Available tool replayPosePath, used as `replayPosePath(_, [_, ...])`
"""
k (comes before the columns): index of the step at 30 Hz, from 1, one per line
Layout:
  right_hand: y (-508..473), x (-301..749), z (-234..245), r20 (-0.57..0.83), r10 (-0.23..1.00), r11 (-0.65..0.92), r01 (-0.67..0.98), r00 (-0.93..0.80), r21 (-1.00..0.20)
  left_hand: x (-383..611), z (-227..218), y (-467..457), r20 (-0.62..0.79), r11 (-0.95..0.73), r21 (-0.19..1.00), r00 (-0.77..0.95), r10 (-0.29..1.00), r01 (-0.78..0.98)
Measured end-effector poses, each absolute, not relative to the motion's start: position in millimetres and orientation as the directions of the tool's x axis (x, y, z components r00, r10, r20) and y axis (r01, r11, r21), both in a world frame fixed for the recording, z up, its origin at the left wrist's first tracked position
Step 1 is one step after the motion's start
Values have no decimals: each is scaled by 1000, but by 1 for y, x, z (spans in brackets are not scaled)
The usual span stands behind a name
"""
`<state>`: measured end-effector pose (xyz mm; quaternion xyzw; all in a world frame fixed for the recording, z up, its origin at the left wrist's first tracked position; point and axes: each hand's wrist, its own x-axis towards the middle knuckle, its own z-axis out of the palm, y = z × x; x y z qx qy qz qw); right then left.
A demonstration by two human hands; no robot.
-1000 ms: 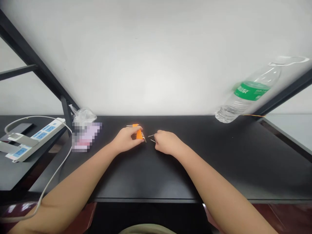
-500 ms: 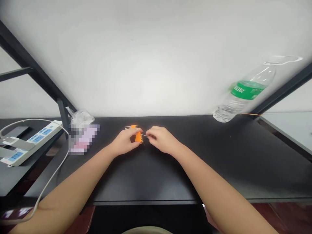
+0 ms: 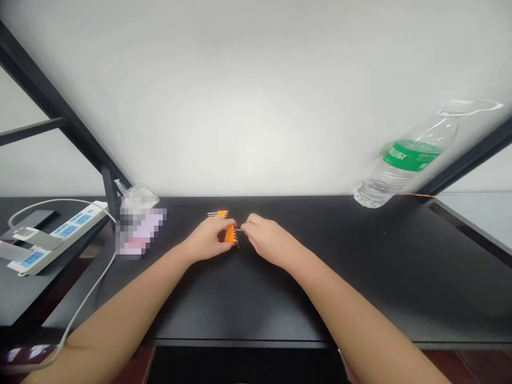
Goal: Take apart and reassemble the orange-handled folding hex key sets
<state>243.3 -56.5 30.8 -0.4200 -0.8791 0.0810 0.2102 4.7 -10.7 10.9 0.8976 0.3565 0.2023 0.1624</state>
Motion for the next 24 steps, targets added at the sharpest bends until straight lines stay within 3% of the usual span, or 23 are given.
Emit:
replayPosePath(11, [-60, 244, 36, 287, 781, 624, 682, -555, -380, 9, 14, -15, 243, -679, 487, 662, 709, 549])
replayPosePath(24, [-57, 249, 37, 303, 799, 601, 672, -519, -433, 8, 19, -14, 283, -712, 444, 669, 687, 544])
